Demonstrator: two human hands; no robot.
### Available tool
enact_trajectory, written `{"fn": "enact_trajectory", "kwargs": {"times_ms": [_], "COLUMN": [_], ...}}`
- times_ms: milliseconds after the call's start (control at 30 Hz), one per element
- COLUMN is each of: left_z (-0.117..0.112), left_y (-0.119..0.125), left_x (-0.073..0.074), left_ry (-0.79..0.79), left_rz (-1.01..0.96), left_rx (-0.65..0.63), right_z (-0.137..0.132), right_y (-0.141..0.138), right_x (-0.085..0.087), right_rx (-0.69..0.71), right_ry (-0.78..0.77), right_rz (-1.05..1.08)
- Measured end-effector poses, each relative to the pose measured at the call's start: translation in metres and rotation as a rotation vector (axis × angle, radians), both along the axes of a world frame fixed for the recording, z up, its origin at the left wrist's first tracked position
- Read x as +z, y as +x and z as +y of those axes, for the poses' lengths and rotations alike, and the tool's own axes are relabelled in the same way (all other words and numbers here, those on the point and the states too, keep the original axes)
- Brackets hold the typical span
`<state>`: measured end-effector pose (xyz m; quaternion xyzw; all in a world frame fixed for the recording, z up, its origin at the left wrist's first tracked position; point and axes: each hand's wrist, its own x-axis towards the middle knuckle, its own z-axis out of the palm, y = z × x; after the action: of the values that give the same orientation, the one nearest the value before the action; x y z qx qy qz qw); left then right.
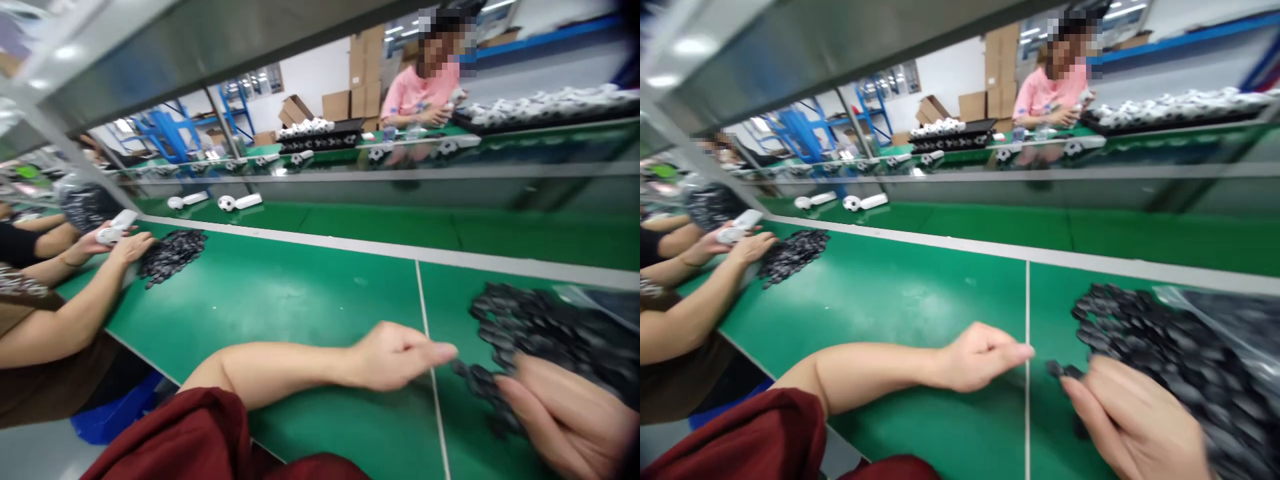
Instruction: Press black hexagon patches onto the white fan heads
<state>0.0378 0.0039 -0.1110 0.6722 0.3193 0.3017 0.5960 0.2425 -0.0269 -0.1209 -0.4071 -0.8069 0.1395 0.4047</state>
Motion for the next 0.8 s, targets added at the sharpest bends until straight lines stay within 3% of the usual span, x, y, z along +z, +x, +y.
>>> {"fn": "enact_trajectory", "kwargs": {"times_ms": [100, 200, 300, 500, 667, 800], "left_z": [0.013, 0.021, 0.025, 0.030, 0.029, 0.026], "left_y": [-0.006, -0.006, -0.006, -0.009, -0.009, -0.008], "left_x": [-0.004, -0.015, -0.020, -0.015, -0.015, -0.015], "left_ry": [0.566, 0.758, 0.707, 0.482, 0.256, 0.196], "left_rz": [0.169, 0.188, 0.138, 0.075, -0.017, -0.017], "left_rx": [0.023, 0.078, 0.117, 0.114, -0.006, -0.088], "right_z": [0.000, 0.007, 0.011, 0.011, 0.009, 0.008], "right_y": [-0.011, -0.020, -0.024, -0.022, -0.022, -0.024], "right_x": [0.009, 0.014, 0.011, 0.008, 0.010, 0.012], "right_rx": [0.006, 0.017, 0.019, 0.006, 0.023, 0.091], "right_ry": [0.090, 0.081, -0.009, -0.086, -0.288, -0.406], "right_rz": [-0.095, -0.121, -0.112, -0.023, 0.075, 0.124]}}
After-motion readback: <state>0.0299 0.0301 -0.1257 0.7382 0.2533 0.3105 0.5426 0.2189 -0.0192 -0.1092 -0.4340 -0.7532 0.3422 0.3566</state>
